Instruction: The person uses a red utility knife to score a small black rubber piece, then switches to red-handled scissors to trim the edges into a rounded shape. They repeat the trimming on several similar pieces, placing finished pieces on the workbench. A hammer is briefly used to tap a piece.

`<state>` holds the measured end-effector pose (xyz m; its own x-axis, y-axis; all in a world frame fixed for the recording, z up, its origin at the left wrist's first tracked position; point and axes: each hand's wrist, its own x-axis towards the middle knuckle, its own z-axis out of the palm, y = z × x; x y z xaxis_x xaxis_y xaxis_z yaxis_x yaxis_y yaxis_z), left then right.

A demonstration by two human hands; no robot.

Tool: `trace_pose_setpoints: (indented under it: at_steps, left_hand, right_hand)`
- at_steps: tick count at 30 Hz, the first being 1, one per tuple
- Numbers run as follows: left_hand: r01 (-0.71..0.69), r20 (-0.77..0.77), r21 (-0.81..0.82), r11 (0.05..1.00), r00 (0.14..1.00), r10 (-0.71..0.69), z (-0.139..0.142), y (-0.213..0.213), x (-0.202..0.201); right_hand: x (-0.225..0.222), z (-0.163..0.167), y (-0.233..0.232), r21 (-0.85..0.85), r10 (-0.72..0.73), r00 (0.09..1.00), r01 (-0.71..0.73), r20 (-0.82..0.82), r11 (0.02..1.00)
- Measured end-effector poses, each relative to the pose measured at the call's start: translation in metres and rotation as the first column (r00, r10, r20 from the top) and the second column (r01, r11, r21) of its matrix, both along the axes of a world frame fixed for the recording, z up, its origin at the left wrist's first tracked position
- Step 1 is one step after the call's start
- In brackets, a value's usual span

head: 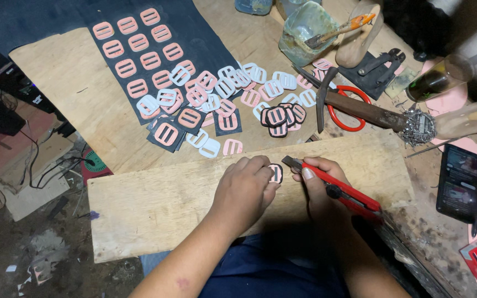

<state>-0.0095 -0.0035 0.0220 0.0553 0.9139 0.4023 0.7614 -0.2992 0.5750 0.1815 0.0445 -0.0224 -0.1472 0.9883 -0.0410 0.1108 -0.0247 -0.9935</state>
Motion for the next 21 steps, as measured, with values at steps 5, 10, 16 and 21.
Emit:
trace_pose_setpoints:
  at_steps: [5,10,16,21]
  left_hand:
    - [-0.029,0.001,0.073,0.997,1.0,0.029,-0.007,0.007,0.001]
    - [-0.019,0.01,0.115,0.993,1.0,0.018,-0.008,0.003,0.002]
    - [-0.03,0.033,0.097,0.995,0.999,0.027,-0.01,0.004,0.002]
    - [-0.042,0.013,0.118,0.992,0.999,0.04,-0.014,0.003,0.003]
  right_hand:
    - [-0.003,0.006,-0.001,0.069,0.008,0.987,-0.02,0.161,0.997]
    - [-0.006,0.009,-0.002,0.199,-0.008,0.949,-0.058,0.316,0.978]
    - [-0.01,0.014,-0.003,0.227,0.015,0.945,-0.094,0.326,0.969]
    - [-0.011,0.019,-0.004,0.185,0.041,0.945,-0.106,0.324,0.977]
